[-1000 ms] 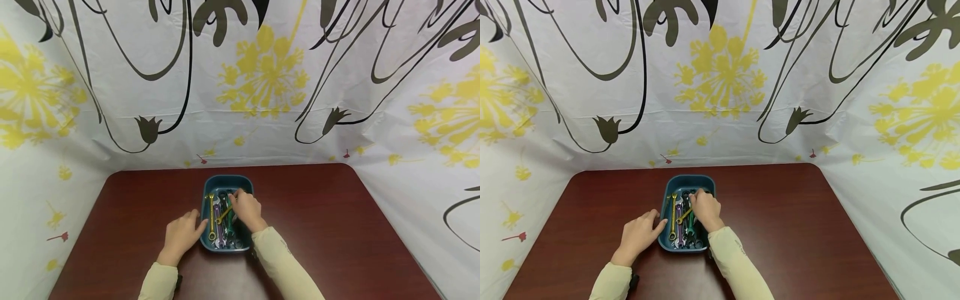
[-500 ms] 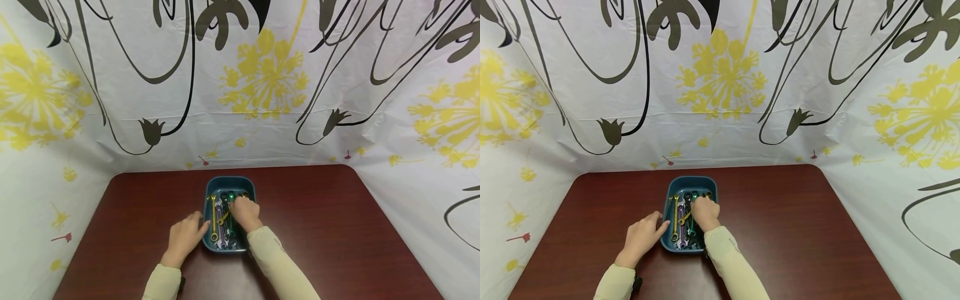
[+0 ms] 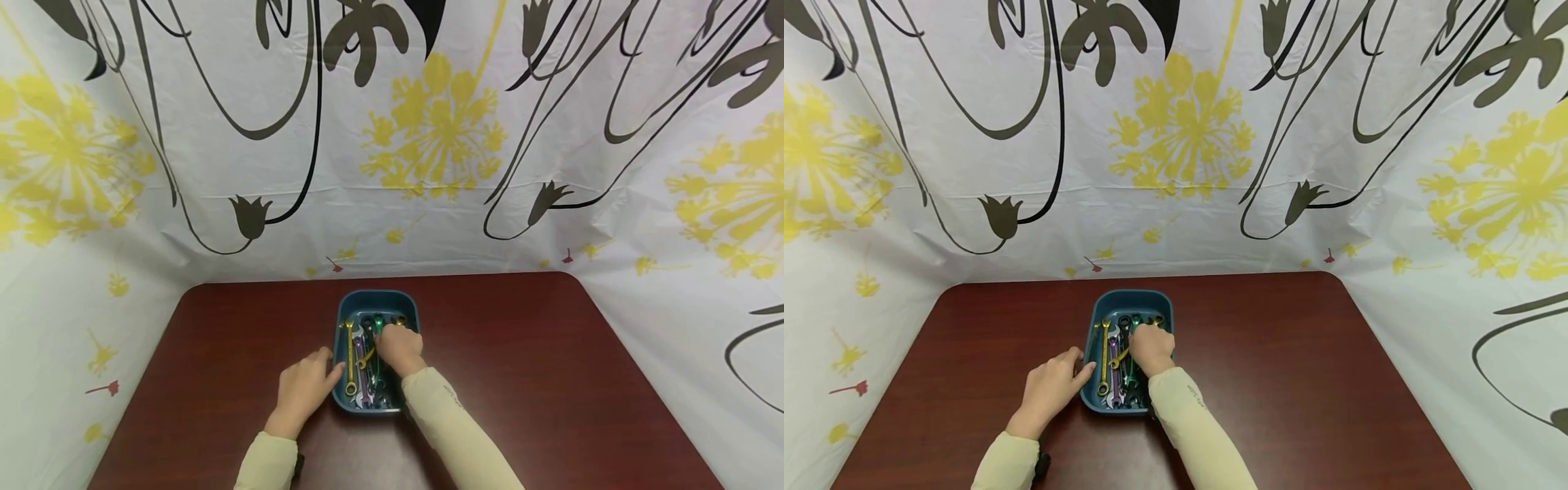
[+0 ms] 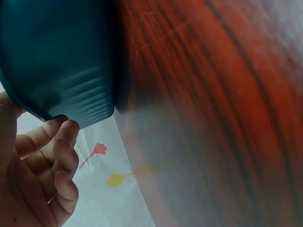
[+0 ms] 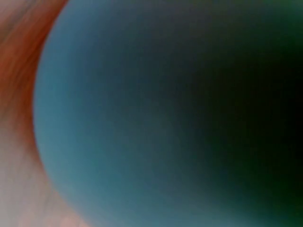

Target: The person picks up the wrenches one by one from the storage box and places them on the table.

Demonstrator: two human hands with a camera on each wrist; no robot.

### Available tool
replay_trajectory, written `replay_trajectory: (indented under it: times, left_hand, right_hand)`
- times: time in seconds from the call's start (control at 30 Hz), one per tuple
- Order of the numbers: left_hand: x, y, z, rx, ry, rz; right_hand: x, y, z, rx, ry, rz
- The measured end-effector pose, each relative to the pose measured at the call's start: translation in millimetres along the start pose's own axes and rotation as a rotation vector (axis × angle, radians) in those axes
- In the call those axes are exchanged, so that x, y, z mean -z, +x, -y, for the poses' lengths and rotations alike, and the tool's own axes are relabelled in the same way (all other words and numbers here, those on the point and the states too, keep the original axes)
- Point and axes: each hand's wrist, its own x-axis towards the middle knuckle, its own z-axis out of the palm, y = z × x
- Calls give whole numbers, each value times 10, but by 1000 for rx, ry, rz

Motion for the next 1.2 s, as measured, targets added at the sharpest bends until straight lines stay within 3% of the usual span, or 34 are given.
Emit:
replay_trajectory:
  times: [0.3, 1.2]
  left_hand:
    - [6, 3, -2, 34, -17, 37]
    - [4, -19, -2, 44, -45, 35]
  right_hand:
    - [-54, -1, 15, -30, 44, -5]
    - [-58, 30, -21, -43, 262, -44]
